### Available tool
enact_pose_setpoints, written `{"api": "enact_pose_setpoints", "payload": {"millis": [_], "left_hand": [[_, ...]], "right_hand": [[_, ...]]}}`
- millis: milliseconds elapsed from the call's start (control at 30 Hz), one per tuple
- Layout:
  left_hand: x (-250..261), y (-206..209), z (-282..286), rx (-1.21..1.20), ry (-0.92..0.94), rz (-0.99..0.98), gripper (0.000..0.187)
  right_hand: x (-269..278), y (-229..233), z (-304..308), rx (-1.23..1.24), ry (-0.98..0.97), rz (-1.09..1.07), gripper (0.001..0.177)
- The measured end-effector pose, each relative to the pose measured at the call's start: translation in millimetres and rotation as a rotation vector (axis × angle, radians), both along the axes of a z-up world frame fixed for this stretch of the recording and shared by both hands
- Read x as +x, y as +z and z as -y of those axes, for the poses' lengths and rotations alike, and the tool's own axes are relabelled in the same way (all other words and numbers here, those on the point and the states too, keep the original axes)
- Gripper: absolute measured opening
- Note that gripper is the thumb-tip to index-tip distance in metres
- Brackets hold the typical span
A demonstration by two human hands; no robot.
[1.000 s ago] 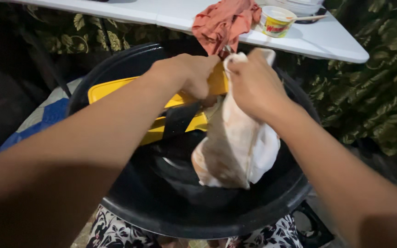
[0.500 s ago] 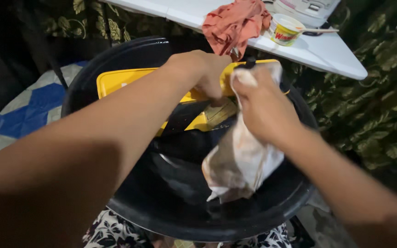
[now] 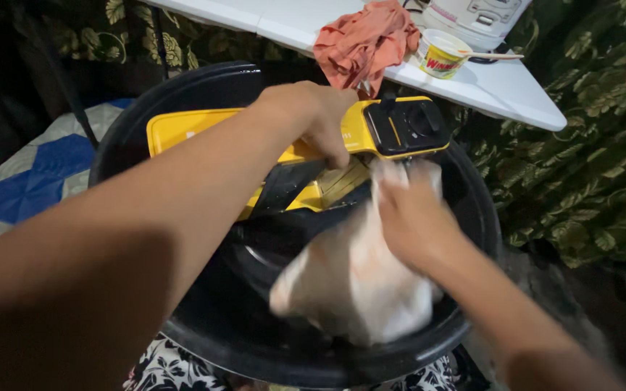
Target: The person wipes the exterior and interior surfaces of a yellow portable gas stove with a cloth. They rotate the stove to clean multiple sides and the burner area, then place it back in the basin.
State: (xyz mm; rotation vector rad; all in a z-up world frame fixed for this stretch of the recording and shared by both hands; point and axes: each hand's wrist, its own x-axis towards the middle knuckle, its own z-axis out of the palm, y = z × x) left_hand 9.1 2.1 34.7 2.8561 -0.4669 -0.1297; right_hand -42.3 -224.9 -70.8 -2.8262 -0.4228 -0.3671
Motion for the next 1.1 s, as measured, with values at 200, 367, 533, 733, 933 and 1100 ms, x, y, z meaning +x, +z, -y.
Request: {"api": "enact_pose_setpoints", "payload": {"millis": [200, 367, 533, 733, 933, 1100], "left_hand": [[4.7, -2.2, -3.0, 0.02, 0.011, -0.002, 0.074], [2.7, -4.4, -3.4, 0.004, 0.014, 0.019, 0.07], [4.7, -3.4, -2.7, 0.001, 0.017, 0.012, 0.073], [15.7, -16.0, -2.4, -0.011, -0.013, 0.027, 0.063], [26.2, -17.3, -2.8, 0.021, -0.053, 0.06, 0.07], [13.6, -3.8, -5.0, 0.068, -0.047, 0.016, 0.07]], "right_hand": [[-17.8, 24.2, -4.1, 0.168, -0.022, 0.087, 0.038], [20.8, 48.0, -50.2, 0.117, 0.12, 0.234, 0.039], [7.1, 62.7, -39.5, 0.004, 0.145, 0.154, 0.037], [56.5, 119.7, -50.6, -0.143, 0.112, 0.001, 0.027], [65.0, 73.5, -29.1, -0.32, 0.155, -0.048, 0.03], [20.4, 50.6, 42.7, -0.202, 0.03, -0.249, 0.037]]}}
